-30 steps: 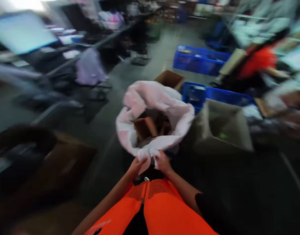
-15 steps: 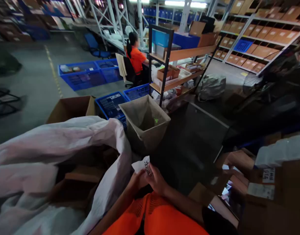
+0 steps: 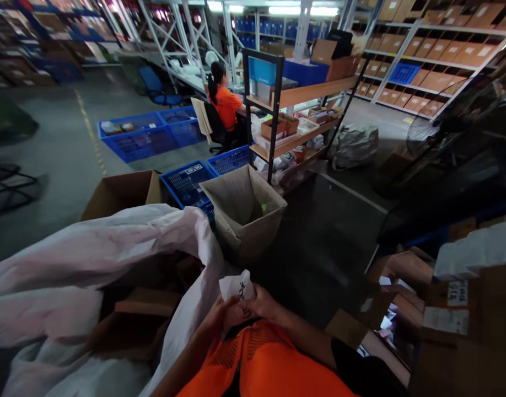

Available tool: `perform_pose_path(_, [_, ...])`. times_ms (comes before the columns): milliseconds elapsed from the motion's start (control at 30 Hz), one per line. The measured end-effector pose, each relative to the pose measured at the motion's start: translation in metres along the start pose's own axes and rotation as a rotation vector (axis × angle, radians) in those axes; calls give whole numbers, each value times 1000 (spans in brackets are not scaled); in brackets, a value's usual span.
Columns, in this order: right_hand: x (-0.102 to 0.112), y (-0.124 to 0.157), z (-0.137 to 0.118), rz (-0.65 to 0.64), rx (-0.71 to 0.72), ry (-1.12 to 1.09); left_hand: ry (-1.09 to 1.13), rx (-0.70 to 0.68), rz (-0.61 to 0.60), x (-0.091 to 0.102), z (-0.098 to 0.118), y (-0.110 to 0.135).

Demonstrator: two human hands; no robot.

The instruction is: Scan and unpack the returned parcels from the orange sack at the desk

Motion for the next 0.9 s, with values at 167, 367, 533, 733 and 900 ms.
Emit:
perform_pose_path(167, [-22,6,7,-6,39,6,-32,-83,-1,22,-8,22])
perform_pose_path(367, [-101,-12,48,-243,60,189,215,-237,287,97,-69,84])
perform_pose_path(533, [-212,-25,95,-767,-86,377,573,-532,578,142,-119,168])
perform_pose_path(733, [-349,-30,146,-1020,-80,634,764,-848,775,198,-149,266])
perform_pose_path(900, [-471,-31,198,-1105,-136,536,932,-979,692,282,-197,342])
Point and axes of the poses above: each hand's wrist, its own y-axis away from the middle knuckle, its own x-axis out of the back of the hand, z = x × y, the point moved 4 cm from there along -y, towards the middle knuckle, and after that the axes turned 7 degrees about -z, right-handed, at the moved point
